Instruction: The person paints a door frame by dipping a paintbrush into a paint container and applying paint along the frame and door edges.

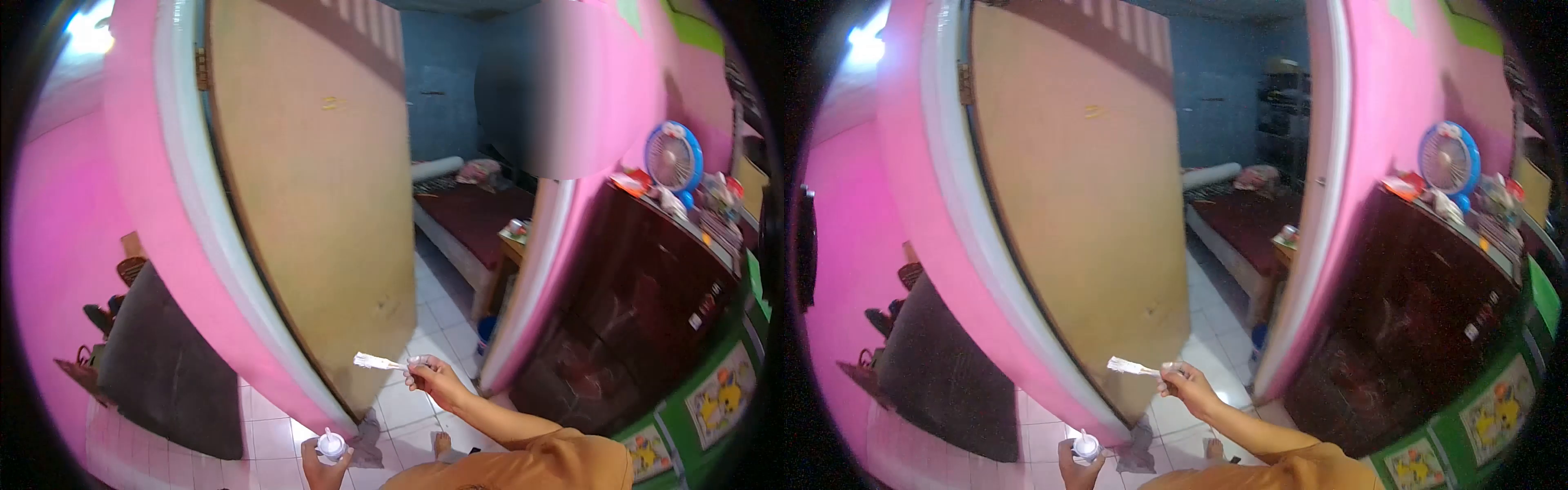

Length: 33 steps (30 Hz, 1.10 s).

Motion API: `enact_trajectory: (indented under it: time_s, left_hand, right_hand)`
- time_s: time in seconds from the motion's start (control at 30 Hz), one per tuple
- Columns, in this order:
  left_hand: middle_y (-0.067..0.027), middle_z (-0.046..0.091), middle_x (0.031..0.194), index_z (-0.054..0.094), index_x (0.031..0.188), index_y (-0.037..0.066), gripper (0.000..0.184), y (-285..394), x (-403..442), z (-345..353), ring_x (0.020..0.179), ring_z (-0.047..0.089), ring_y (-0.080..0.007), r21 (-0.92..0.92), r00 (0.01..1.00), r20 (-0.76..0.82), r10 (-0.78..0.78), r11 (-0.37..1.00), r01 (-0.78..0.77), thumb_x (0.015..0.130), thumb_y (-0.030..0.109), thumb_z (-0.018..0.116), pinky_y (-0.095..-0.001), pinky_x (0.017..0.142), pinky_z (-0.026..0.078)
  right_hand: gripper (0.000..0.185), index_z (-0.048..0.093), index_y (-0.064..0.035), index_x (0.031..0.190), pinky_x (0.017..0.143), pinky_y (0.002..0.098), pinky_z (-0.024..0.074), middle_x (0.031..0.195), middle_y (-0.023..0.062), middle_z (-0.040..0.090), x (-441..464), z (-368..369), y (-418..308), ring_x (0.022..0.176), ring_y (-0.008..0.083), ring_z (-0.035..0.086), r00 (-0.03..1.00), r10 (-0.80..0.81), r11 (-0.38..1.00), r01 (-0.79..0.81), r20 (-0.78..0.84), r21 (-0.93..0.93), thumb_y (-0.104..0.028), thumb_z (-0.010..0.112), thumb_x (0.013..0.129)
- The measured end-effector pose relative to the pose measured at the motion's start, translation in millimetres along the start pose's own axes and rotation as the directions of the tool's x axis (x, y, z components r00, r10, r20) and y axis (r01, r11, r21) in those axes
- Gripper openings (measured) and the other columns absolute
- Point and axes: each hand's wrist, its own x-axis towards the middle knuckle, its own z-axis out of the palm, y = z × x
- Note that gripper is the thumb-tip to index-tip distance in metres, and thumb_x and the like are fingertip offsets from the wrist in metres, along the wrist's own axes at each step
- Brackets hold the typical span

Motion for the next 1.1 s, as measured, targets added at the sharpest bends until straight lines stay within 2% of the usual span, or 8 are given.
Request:
enact_trajectory:
  time_s: [0.07,0.13,0.2,0.43,0.87,1.0,1.07,1.1]
  left_hand:
    - [-0.0145,0.061,0.106,0.061,0.118,0.000,0.061,7,-10,-15,0.099,0.062,-0.0294,-0.058,0.998,0.043,-0.051,0.997,0.054,0.072,0.025,0.093,-0.0396,0.087,0.051]
    - [-0.0107,0.058,0.106,0.059,0.109,0.001,0.055,-12,-12,2,0.099,0.061,-0.0235,-0.023,0.994,0.099,0.048,0.999,-0.046,0.069,0.017,0.093,-0.0382,0.088,0.051]
    - [-0.0165,0.056,0.110,0.057,0.114,-0.003,0.064,-21,-21,13,0.102,0.059,-0.0327,-0.161,0.996,0.078,0.035,0.987,-0.022,0.067,0.020,0.094,-0.0425,0.086,0.051]
    - [-0.0178,0.057,0.116,0.056,0.119,-0.002,0.068,11,-21,37,0.107,0.057,-0.0349,-0.163,0.970,0.240,0.037,0.987,0.003,0.065,0.015,0.094,-0.0437,0.095,0.048]
    - [-0.0182,0.058,0.120,0.055,0.121,-0.001,0.069,54,-58,96,0.111,0.056,-0.0364,-0.146,0.956,0.270,0.114,0.986,-0.076,0.067,0.015,0.094,-0.0460,0.100,0.046]
    - [-0.0190,0.058,0.121,0.054,0.122,-0.001,0.070,80,-75,115,0.112,0.057,-0.0374,-0.120,0.949,0.292,0.121,0.989,-0.089,0.067,0.016,0.095,-0.0462,0.099,0.047]
    - [-0.0138,0.059,0.120,0.055,0.123,0.000,0.066,92,-85,123,0.111,0.058,-0.0267,-0.130,0.941,0.298,0.162,0.983,-0.128,0.071,0.015,0.093,-0.0387,0.096,0.049]
    - [-0.0187,0.058,0.121,0.055,0.122,-0.002,0.069,100,-90,128,0.113,0.057,-0.0373,-0.147,0.944,0.310,0.117,0.986,-0.074,0.069,0.018,0.094,-0.0456,0.099,0.047]
  right_hand:
    - [0.018,0.061,0.0001,0.116,0.070,0.0304,0.0566,0.094,0.0094,0.069,-31,-4,17,0.080,0.0170,0.068,0.993,-0.030,0.999,0.026,-0.112,-0.039,-0.009,0.064,0.101]
    - [0.019,0.067,0.0002,0.117,0.071,0.0299,0.0539,0.092,0.0085,0.069,-52,-24,18,0.080,0.0170,0.067,0.987,-0.077,0.994,0.066,-0.142,-0.083,-0.010,0.064,0.101]
    - [0.018,0.068,0.0002,0.115,0.069,0.0294,0.0527,0.091,0.0063,0.069,-75,-28,15,0.078,0.0147,0.065,0.968,-0.091,0.993,0.071,-0.234,-0.093,-0.011,0.063,0.102]
    - [0.023,0.067,0.0027,0.117,0.068,0.0292,0.0516,0.091,0.0064,0.067,-133,-46,10,0.076,0.0137,0.063,0.892,-0.196,0.970,0.115,-0.407,-0.215,-0.016,0.062,0.105]
    - [0.027,0.065,0.0045,0.123,0.069,0.0287,0.0520,0.096,0.0069,0.068,-224,-96,20,0.079,0.0136,0.063,0.862,-0.221,0.962,0.117,-0.456,-0.246,-0.012,0.063,0.102]
    - [0.027,0.068,0.0034,0.122,0.068,0.0272,0.0522,0.087,0.0063,0.070,-253,-111,-2,0.076,0.0123,0.064,0.825,-0.310,0.932,0.166,-0.473,-0.321,-0.014,0.064,0.101]
    - [0.028,0.067,0.0044,0.125,0.069,0.0273,0.0532,0.087,0.0069,0.070,-271,-123,-13,0.076,0.0116,0.065,0.819,-0.353,0.910,0.188,-0.452,-0.369,-0.009,0.066,0.100]
    - [0.028,0.066,0.0044,0.125,0.069,0.0283,0.0536,0.089,0.0070,0.069,-280,-127,-19,0.077,0.0126,0.065,0.811,-0.371,0.901,0.196,-0.452,-0.388,-0.008,0.066,0.100]
